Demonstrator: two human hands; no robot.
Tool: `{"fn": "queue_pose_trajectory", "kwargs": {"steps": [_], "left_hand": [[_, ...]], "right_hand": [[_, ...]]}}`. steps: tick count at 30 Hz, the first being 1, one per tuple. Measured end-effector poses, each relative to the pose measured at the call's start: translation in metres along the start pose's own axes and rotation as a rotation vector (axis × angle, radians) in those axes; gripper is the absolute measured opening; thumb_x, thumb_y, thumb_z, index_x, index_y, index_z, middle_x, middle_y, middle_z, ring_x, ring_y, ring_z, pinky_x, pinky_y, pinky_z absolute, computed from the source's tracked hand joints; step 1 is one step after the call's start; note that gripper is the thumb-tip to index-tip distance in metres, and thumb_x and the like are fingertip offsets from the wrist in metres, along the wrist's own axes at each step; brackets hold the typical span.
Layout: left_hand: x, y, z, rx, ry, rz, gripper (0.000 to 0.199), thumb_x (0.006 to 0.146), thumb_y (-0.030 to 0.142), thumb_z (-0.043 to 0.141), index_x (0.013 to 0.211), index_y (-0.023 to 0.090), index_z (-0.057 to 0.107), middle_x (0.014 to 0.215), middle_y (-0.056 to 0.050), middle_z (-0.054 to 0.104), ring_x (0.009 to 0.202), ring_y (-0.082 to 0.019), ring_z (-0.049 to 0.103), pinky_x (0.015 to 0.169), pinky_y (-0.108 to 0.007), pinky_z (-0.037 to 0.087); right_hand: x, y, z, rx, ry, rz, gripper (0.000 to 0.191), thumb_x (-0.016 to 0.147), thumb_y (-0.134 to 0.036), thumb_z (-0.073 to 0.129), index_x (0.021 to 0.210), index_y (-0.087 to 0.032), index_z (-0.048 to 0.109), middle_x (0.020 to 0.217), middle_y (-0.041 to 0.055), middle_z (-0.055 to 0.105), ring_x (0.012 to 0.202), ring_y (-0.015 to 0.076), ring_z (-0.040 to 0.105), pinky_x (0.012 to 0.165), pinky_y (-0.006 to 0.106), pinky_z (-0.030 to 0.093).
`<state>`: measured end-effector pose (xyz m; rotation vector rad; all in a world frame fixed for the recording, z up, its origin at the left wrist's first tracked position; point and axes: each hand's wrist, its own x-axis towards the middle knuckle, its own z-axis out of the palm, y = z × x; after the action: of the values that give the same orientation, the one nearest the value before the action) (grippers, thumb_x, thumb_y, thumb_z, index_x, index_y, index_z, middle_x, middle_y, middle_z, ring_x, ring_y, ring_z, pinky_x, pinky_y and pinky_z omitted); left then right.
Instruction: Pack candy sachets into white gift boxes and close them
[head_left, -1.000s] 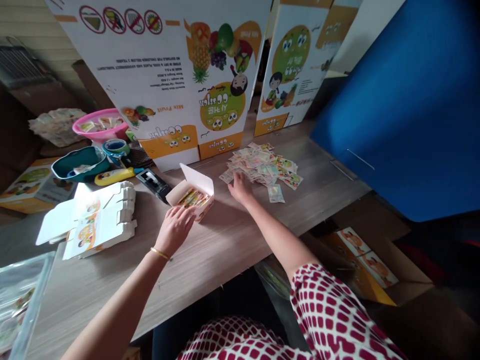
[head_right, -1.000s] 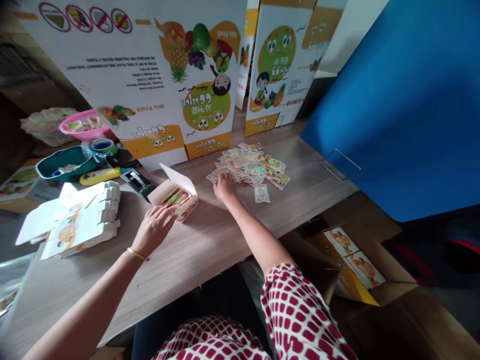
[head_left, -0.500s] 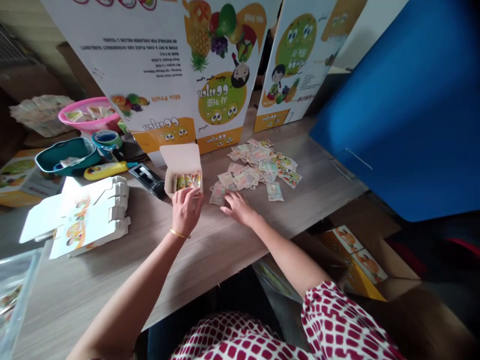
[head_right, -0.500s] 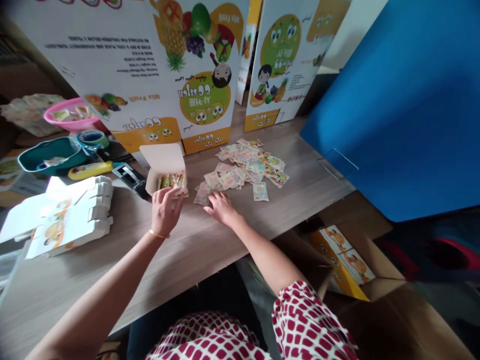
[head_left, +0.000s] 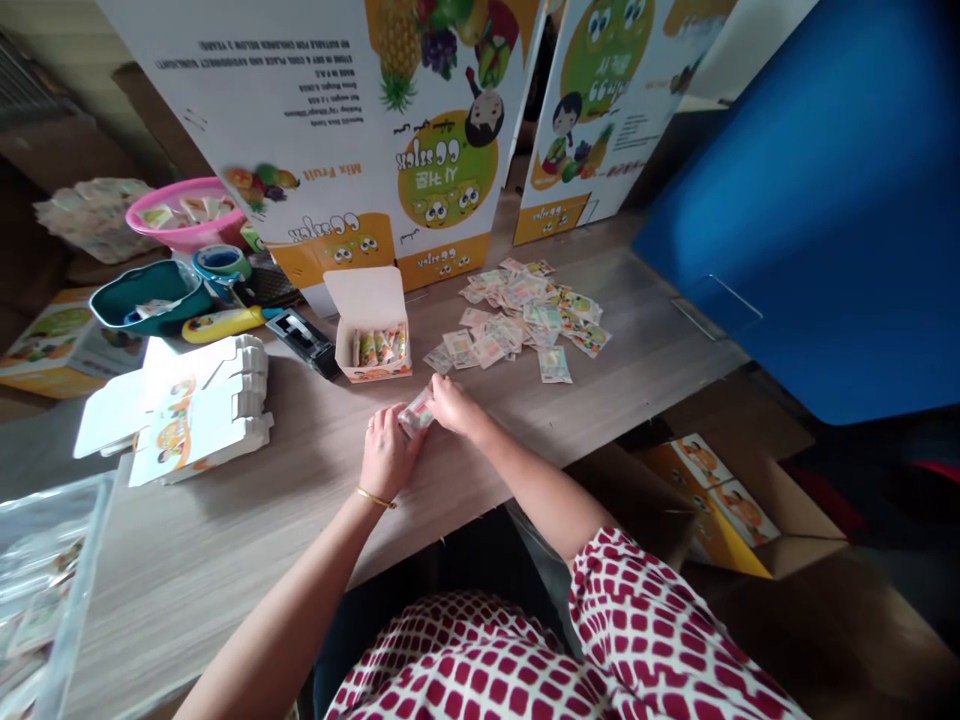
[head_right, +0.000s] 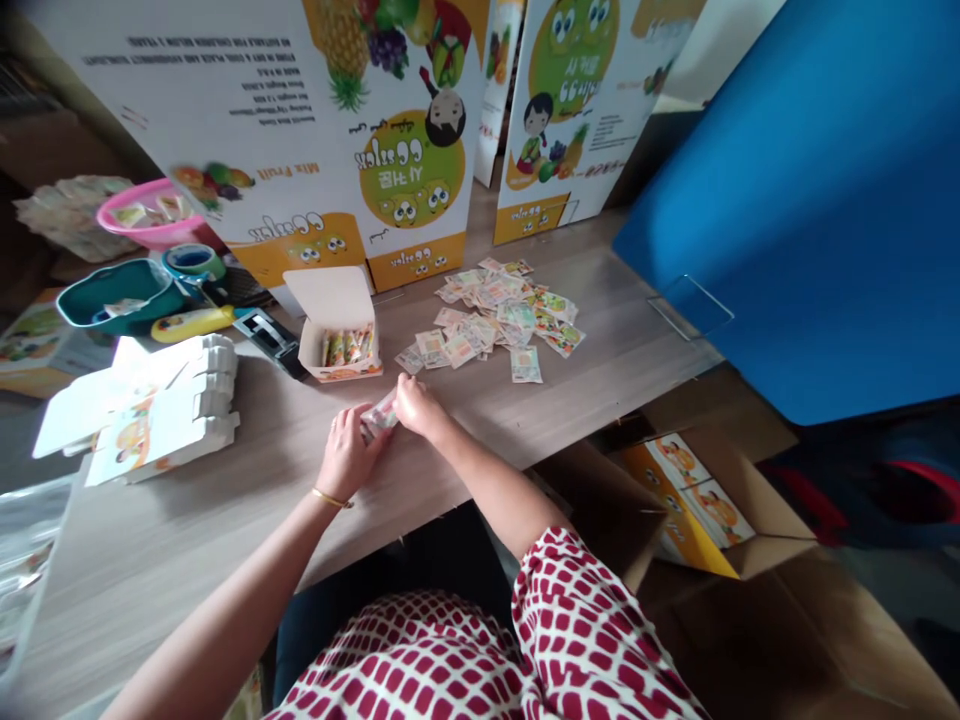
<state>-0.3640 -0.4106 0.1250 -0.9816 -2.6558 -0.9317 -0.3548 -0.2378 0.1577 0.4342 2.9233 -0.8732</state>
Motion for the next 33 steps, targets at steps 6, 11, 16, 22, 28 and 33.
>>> {"fn": "queue_pose_trajectory", "kwargs": {"steps": [6,11,16,22,28,33], "left_hand": [[0.016,-0.012,-0.013,0.077,-0.261,0.206,0.026,0.101,0.042,0.053,0.096,0.021,0.067,0.088,-0.008,0.066,0.086,-0.026,0.061,0.089,-0.042,0.048],[0.017,-0.003,-0.012,0.168,-0.206,0.098,0.037,0.092,0.051,0.066,0.112,0.020,0.064,0.113,-0.015,0.067,0.106,-0.033,0.060,0.088,-0.043,0.048],[0.017,0.005,-0.002,0.108,-0.374,0.008,0.020,0.087,0.038,0.069,0.089,0.021,0.059,0.090,-0.011,0.068,0.092,-0.031,0.065,0.084,-0.041,0.049],[0.019,0.013,0.003,-0.607,-0.185,-0.400,0.026,0.091,0.047,0.065,0.097,0.024,0.056,0.082,-0.002,0.067,0.075,-0.020,0.065,0.075,-0.033,0.050],[0.014,0.043,0.007,-1.424,-0.154,-0.776,0.054,0.083,0.062,0.072,0.120,0.023,0.061,0.108,-0.005,0.072,0.083,-0.017,0.069,0.071,-0.029,0.057],[0.010,0.039,-0.003,-1.400,-0.169,-0.821,0.054,0.077,0.052,0.082,0.117,0.021,0.064,0.097,-0.004,0.072,0.082,-0.019,0.071,0.065,-0.029,0.059]], "right_hand": [[-0.018,0.030,-0.017,0.175,-0.012,-0.298,0.012,0.093,-0.014,0.058,0.097,-0.018,0.069,0.104,0.0055,0.073,0.101,0.0189,0.066,0.094,0.030,0.050],[0.019,0.079,-0.070,-0.268,0.283,-0.057,0.050,0.090,-0.002,0.050,0.137,-0.014,0.063,0.152,0.0177,0.053,0.148,0.0370,0.035,0.120,0.057,0.026],[0.038,0.107,-0.100,-0.284,0.320,0.007,0.030,0.094,-0.014,0.053,0.119,-0.010,0.069,0.131,0.0216,0.064,0.136,0.0389,0.045,0.116,0.055,0.033],[-0.003,0.083,-0.074,0.184,0.385,0.056,0.016,0.099,-0.030,0.052,0.102,-0.018,0.061,0.092,0.0078,0.071,0.086,0.0216,0.069,0.080,0.035,0.058],[-0.054,0.015,0.007,0.765,0.149,0.178,0.019,0.096,-0.041,0.058,0.093,-0.023,0.052,0.073,-0.0030,0.066,0.050,0.0130,0.060,0.043,0.022,0.043],[-0.038,0.016,-0.006,0.361,0.054,0.033,0.025,0.100,-0.039,0.055,0.083,-0.022,0.059,0.072,0.0010,0.070,0.067,0.0175,0.067,0.062,0.025,0.048]]}}
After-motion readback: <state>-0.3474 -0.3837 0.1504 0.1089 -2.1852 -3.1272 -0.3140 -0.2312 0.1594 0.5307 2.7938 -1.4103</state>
